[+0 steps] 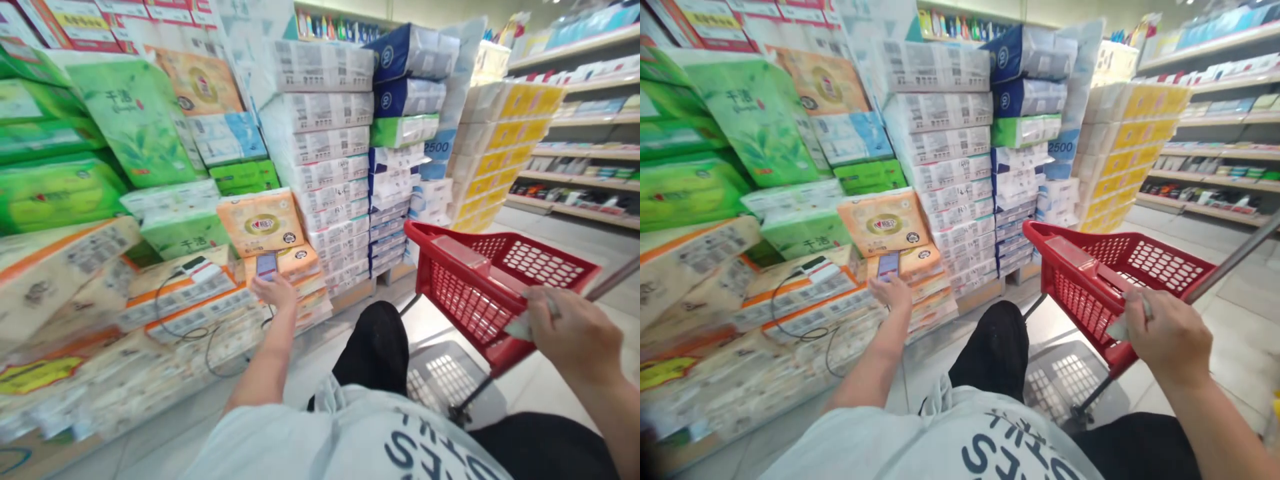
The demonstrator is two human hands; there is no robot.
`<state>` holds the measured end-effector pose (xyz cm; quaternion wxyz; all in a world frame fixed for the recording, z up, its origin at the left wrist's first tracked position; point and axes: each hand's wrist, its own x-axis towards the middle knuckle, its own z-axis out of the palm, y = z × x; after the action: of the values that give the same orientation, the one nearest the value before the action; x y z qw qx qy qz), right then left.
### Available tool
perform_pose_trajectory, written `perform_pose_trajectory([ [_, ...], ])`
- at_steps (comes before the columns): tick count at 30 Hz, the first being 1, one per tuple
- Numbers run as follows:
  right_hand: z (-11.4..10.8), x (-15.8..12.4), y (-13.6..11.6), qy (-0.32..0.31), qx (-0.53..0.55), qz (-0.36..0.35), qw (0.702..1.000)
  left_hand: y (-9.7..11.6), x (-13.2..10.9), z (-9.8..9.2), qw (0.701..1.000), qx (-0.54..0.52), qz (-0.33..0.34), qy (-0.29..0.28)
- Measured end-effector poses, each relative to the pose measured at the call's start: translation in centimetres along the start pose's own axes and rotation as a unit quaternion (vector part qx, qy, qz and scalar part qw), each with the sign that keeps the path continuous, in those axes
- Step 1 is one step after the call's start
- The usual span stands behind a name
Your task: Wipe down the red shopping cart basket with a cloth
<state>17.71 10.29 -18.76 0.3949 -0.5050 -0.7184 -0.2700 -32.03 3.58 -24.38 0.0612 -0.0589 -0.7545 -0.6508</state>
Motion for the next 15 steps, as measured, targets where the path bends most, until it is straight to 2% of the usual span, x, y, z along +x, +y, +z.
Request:
perform_pose_trajectory([
  [2, 0.1, 0.0, -0.1, -0.003, -0.009, 0.001, 1.000, -0.8, 3.9, -2.2, 0.996, -0.001, -0.088, -0.014],
  [5, 0.3, 0.2, -0.3, -0.006, -0.023, 0.002, 1.000, -1.4, 7.0, -3.6, 0.979, -0.026, -0.182, -0.092],
  [10, 0.5, 0.2, -0.5, -0.006, -0.030, -0.005, 1.000, -2.4, 8.3, -3.2, 0.942, -0.082, -0.271, -0.177],
  [15, 0.2, 0.0, -0.3, -0.019, -0.024, -0.003, 1.000, -2.9, 8.9, -2.9, 0.927, -0.134, -0.284, -0.204],
])
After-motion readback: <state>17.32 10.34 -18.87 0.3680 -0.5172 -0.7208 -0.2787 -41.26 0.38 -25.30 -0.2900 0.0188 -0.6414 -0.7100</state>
